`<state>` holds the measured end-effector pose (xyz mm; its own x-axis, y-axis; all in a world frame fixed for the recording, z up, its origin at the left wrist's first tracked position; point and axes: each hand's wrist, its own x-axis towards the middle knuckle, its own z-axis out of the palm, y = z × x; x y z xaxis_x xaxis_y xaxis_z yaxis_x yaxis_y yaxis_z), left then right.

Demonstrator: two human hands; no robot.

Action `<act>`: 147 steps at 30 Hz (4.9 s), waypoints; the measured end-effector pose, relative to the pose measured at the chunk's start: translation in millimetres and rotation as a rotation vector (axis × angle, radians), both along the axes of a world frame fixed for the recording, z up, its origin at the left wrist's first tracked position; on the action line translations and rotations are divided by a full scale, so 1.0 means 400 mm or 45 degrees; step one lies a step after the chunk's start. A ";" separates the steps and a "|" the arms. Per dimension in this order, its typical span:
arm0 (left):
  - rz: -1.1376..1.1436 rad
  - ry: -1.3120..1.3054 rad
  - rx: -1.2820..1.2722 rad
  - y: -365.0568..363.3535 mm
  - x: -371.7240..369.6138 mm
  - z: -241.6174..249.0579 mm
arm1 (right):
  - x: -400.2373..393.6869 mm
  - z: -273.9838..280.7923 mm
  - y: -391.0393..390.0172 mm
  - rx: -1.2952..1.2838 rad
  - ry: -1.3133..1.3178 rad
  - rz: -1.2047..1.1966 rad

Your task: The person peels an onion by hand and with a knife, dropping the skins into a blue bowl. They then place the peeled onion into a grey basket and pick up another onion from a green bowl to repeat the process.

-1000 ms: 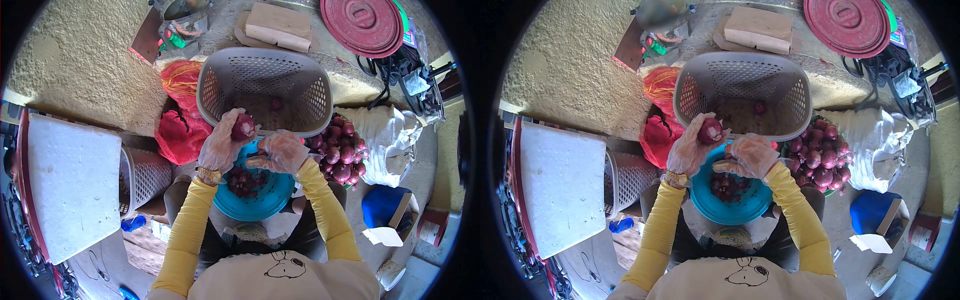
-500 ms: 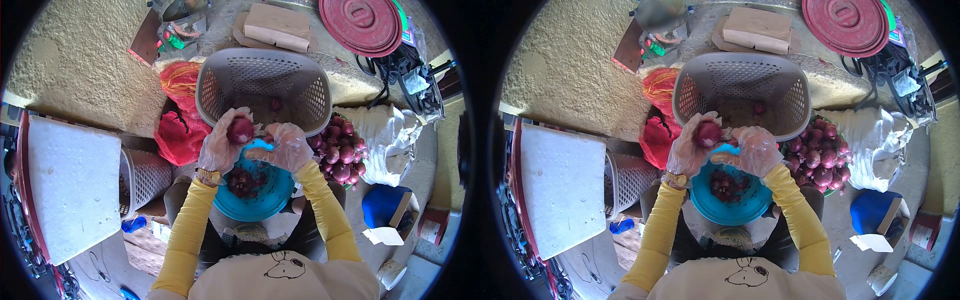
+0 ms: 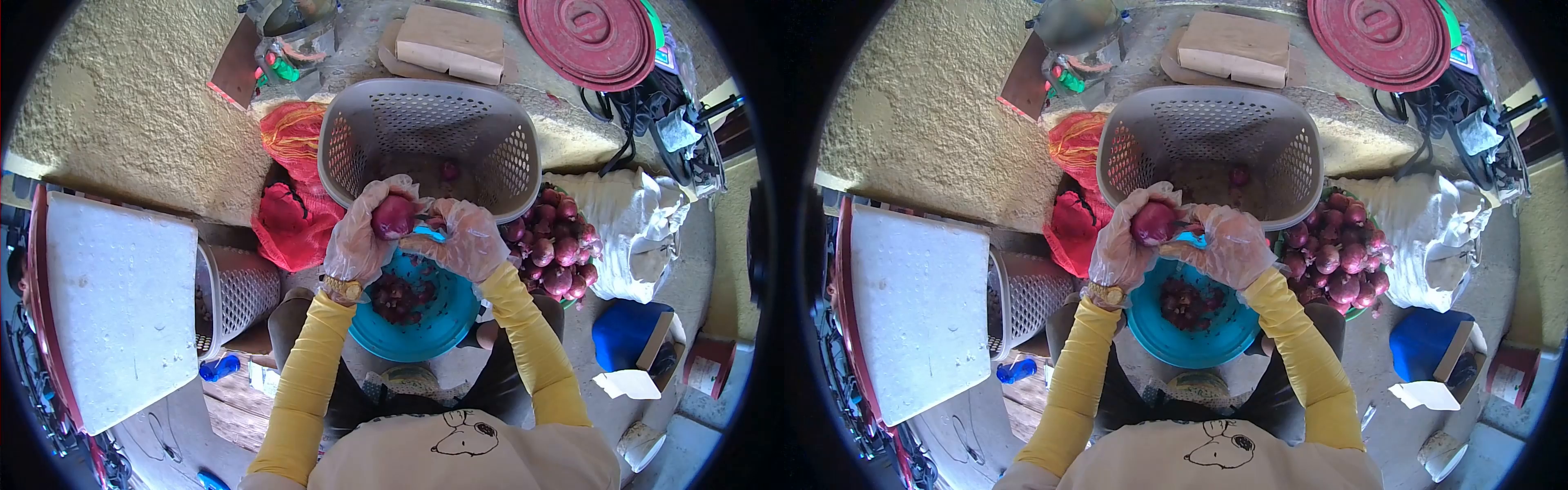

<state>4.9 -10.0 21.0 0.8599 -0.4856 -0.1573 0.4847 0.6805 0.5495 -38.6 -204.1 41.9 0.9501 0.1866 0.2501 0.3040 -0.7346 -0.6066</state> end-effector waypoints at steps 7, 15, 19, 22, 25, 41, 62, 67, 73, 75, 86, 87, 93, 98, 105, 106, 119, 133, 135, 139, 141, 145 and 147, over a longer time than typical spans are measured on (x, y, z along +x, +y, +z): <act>0.239 -0.702 0.725 0.001 0.001 -0.066 | 0.006 -0.016 -0.013 -0.133 -0.024 -0.026; 0.193 -0.519 0.607 -0.010 -0.011 -0.033 | 0.010 -0.015 -0.014 -0.068 0.008 -0.093; 0.205 -0.773 0.727 -0.005 0.001 -0.103 | 0.008 -0.029 -0.012 -0.085 -0.055 -0.061; 0.268 -1.084 1.102 0.000 -0.013 -0.051 | 0.008 -0.035 -0.006 -0.125 -0.080 -0.106; 0.194 -1.148 1.170 0.007 -0.010 -0.049 | 0.006 -0.041 -0.010 -0.130 -0.129 -0.083; 0.340 -0.336 0.572 -0.037 -0.010 -0.076 | 0.000 -0.005 0.006 -0.276 -0.214 -0.122; 0.207 -0.348 0.314 -0.026 -0.011 -0.060 | -0.001 0.001 0.012 -0.244 -0.133 -0.059; 0.156 -0.112 0.083 -0.027 -0.006 -0.050 | 0.002 -0.002 0.011 -0.201 -0.158 -0.045; 0.135 0.024 -0.031 -0.031 -0.007 -0.026 | 0.001 -0.001 0.009 -0.240 -0.162 -0.064; 0.133 0.046 -0.047 -0.030 -0.007 -0.024 | 0.004 -0.005 0.010 -0.224 -0.189 -0.052; 0.130 0.047 -0.063 -0.030 -0.006 -0.031 | 0.003 0.011 0.009 -0.262 -0.085 -0.063; 0.130 0.047 -0.063 -0.030 -0.008 -0.032 | 0.004 0.010 0.008 -0.246 -0.061 -0.059; 0.106 -0.003 -0.170 -0.026 -0.006 -0.041 | 0.005 -0.008 0.008 -0.184 -0.061 -0.065; 0.106 0.098 -0.169 -0.028 -0.005 -0.034 | 0.005 0.001 0.008 -0.155 -0.043 -0.061; 0.213 -0.165 0.171 -0.037 -0.010 -0.056 | 0.007 -0.003 0.005 -0.137 -0.045 -0.048; 0.239 -0.182 0.275 -0.039 -0.007 -0.063 | 0.007 -0.003 0.005 -0.137 -0.045 -0.048; 0.044 0.130 -0.248 -0.026 -0.002 -0.023 | 0.007 -0.033 0.001 0.044 -0.087 0.030; 0.105 0.080 -0.095 -0.033 -0.023 0.009 | 0.006 -0.028 -0.009 0.106 0.075 0.073; 0.097 0.062 -0.100 -0.032 -0.021 0.004 | 0.007 -0.002 -0.005 0.164 0.190 0.140; 0.114 0.163 -0.076 -0.030 -0.022 0.002 | 0.007 -0.023 -0.009 0.073 0.126 0.150; 0.121 0.154 -0.066 -0.028 -0.023 0.002 | 0.005 0.003 -0.008 0.047 0.073 0.230; 0.077 0.052 -0.017 -0.024 -0.030 0.000 | 0.001 -0.005 -0.013 0.064 -0.029 0.273; 0.097 -0.020 -0.011 -0.024 -0.034 0.001 | -0.004 0.005 -0.009 0.117 0.118 0.358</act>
